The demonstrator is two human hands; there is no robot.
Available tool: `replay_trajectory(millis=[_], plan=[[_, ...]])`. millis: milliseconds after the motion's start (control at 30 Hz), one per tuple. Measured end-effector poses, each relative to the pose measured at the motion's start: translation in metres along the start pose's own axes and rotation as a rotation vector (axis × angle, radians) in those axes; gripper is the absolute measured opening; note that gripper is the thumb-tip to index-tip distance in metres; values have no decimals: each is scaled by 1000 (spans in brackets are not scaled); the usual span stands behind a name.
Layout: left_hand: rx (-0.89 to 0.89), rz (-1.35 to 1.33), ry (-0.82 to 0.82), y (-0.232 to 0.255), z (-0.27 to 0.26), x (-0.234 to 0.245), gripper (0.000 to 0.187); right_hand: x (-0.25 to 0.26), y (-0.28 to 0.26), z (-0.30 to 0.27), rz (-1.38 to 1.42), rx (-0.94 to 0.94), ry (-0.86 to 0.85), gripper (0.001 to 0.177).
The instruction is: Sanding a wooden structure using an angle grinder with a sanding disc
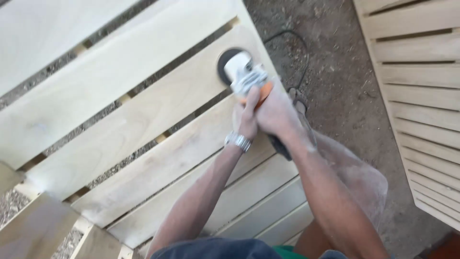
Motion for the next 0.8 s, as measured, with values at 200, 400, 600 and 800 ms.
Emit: replay_trajectory(millis=[200,400,600,800], plan=[[-22,-49,-13,-19,8,-16,71,-5,18,19,-255,15,-13,54],[-4,-90,-12,-7,9,-2,81,-29,29,28,-214,4,78,54],[-53,-468,206,-39,-20,118,41,-107,-14,-62,-224,813,162,51],[-200,-999,287,-45,-31,244,73,-221,-77,-123,-231,609,-236,56]])
Point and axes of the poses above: each hand's wrist, its own z-axis towards the middle knuckle, its own x-axis out of the back of the hand, y = z × x, the point moved 1 cm from there along z, towards the middle knuckle, and after that the axes turned 12 degrees about y, right-handed, at the moved point
